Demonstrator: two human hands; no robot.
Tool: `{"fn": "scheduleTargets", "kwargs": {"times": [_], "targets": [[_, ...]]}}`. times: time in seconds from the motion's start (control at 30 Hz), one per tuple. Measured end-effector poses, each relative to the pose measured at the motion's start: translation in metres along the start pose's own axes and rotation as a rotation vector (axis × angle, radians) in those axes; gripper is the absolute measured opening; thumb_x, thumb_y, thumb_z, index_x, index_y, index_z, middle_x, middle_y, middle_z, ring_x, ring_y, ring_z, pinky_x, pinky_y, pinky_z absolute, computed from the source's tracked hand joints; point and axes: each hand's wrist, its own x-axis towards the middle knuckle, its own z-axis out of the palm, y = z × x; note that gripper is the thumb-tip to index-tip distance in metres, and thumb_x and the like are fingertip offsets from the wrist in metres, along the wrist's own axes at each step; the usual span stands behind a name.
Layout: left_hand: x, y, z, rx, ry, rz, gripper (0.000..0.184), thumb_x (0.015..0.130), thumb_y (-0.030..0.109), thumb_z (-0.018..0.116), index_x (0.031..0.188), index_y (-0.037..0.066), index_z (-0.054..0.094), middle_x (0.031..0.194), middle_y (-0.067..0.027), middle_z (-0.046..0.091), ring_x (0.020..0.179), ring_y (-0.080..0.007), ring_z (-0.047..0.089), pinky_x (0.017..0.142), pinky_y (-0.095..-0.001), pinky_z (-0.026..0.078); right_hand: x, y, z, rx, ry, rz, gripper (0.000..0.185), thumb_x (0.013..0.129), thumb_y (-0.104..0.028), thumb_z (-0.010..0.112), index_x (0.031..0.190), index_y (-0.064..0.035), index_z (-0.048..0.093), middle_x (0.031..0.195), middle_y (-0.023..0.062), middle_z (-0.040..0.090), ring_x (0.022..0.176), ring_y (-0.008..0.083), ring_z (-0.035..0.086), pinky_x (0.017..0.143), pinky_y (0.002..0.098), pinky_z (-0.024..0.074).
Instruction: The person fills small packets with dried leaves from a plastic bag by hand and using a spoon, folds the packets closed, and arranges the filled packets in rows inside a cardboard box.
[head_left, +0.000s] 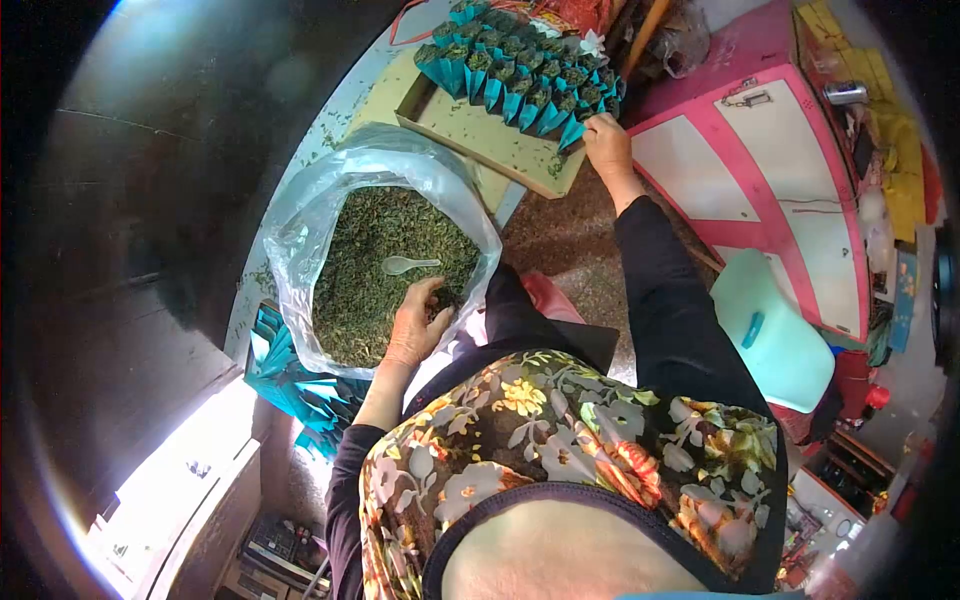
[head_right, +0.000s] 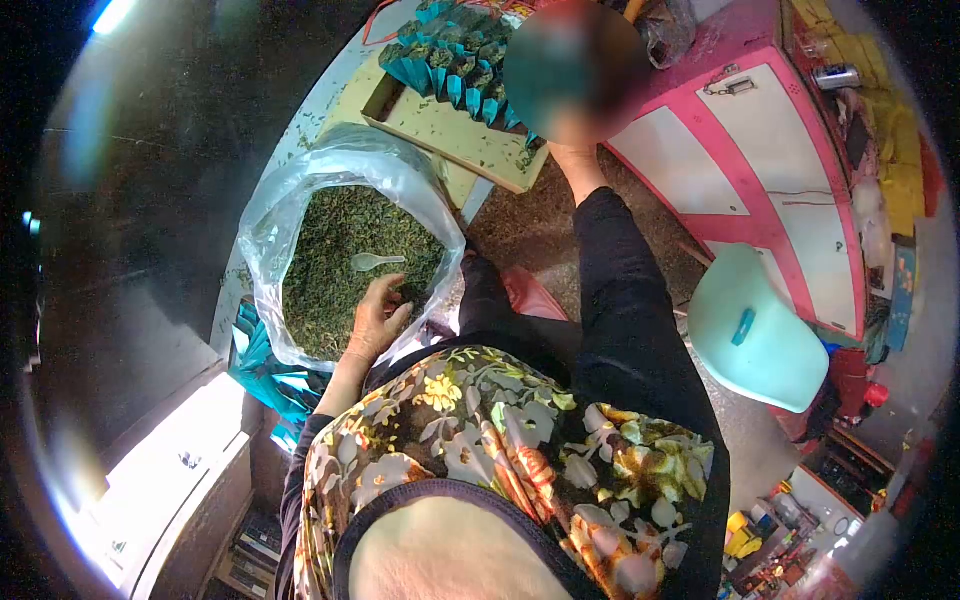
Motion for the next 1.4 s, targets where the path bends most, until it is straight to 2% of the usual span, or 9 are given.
{"fn": "scheduleTargets", "kwargs": {"times": [0.4,0.5,0.53,0.63,0.7,0.8,0.97,1.13,1.4], "targets": [[-0.002,-0.002,-0.001,-0.060,-0.001,-0.019,0.051,0.074,0.008,0.068,0.122,0.007,0.051,0.111,-0.0132,0.054,0.086,-0.0233,0.058,0.076,-0.0320,0.050,-0.002,-0.015,-0.015,-0.041,0.030,0.059,0.019,0.071,-0.006,0.061,0.090,-0.0089,0.064,0.096,0.0094,0.060,0.090,0.0314,0.059,0.075,0.0392,0.0483],[-0.004,-0.001,-0.001,-0.091,0.001,-0.011,0.049,0.076,0.012,0.067,0.122,0.007,0.051,0.113,-0.0160,0.055,0.095,-0.0285,0.059,0.081,-0.0363,0.050,0.003,0.022,0.000,-0.035,0.116,-0.226,0.025,0.070,-0.006,0.061,0.093,-0.0110,0.066,0.098,0.0109,0.060,0.095,0.0308,0.056,0.083,0.0393,0.0462],[-0.008,0.000,-0.006,-0.042,0.000,-0.005,0.048,0.077,0.014,0.067,0.122,0.007,0.051,0.114,-0.0173,0.055,0.099,-0.0308,0.058,0.084,-0.0377,0.048,0.000,-0.009,-0.014,-0.097,0.138,-0.086,0.025,0.069,-0.006,0.061,0.094,-0.0081,0.066,0.098,0.0109,0.061,0.097,0.0298,0.056,0.085,0.0396,0.0450],[-0.018,-0.008,-0.010,-0.043,0.107,0.110,0.046,0.078,0.017,0.065,0.120,0.005,0.051,0.113,-0.0199,0.054,0.107,-0.0357,0.053,0.092,-0.0399,0.045,-0.008,-0.011,-0.007,-0.016,0.181,-0.144,0.032,0.071,-0.008,0.064,0.103,-0.0104,0.065,0.108,0.0137,0.058,0.098,0.0317,0.055,0.084,0.0392,0.0464],[-0.031,-0.015,-0.016,-0.045,0.173,0.110,0.046,0.077,0.016,0.065,0.119,0.005,0.052,0.112,-0.0198,0.054,0.106,-0.0355,0.053,0.091,-0.0398,0.045,-0.024,-0.051,-0.011,0.070,0.050,-0.050,0.033,0.073,-0.004,0.059,0.106,-0.0092,0.063,0.111,0.0140,0.056,0.100,0.0310,0.055,0.080,0.0386,0.0481],[-0.064,-0.008,-0.039,-0.066,0.255,0.010,0.040,0.077,0.010,0.066,0.115,0.005,0.054,0.108,-0.0148,0.056,0.092,-0.0274,0.059,0.079,-0.0363,0.049,-0.055,-0.084,0.010,0.123,-0.116,-0.358,0.035,0.074,0.000,0.054,0.108,-0.0063,0.060,0.112,0.0153,0.054,0.103,0.0322,0.054,0.082,0.0391,0.0468],[-0.119,-0.033,-0.080,0.258,0.611,0.075,0.033,0.076,0.009,0.067,0.108,0.006,0.060,0.101,-0.0128,0.062,0.090,-0.0293,0.061,0.080,-0.0369,0.049,-0.111,-0.168,0.025,0.318,-0.515,-0.393,0.040,0.070,0.006,0.055,0.107,-0.0070,0.058,0.110,0.0158,0.054,0.104,0.0358,0.053,0.084,0.0397,0.0464],[-0.135,-0.106,-0.155,0.388,0.912,-0.258,0.031,0.074,0.016,0.070,0.104,0.006,0.062,0.100,-0.0120,0.064,0.092,-0.0292,0.061,0.081,-0.0369,0.048,-0.135,-0.219,0.018,0.348,-0.713,-0.463,0.034,0.070,0.006,0.055,0.101,-0.0080,0.059,0.106,0.0118,0.055,0.096,0.0338,0.057,0.076,0.0401,0.0486],[-0.104,-0.154,-0.225,0.461,0.848,-0.791,0.049,0.079,0.042,0.064,0.115,0.009,0.058,0.116,-0.0163,0.059,0.110,-0.0335,0.055,0.087,-0.0440,0.048,-0.133,-0.197,0.012,0.295,-0.727,-0.480,0.027,0.071,0.005,0.054,0.095,-0.0062,0.061,0.099,0.0119,0.056,0.091,0.0327,0.059,0.073,0.0380,0.0488]]}}
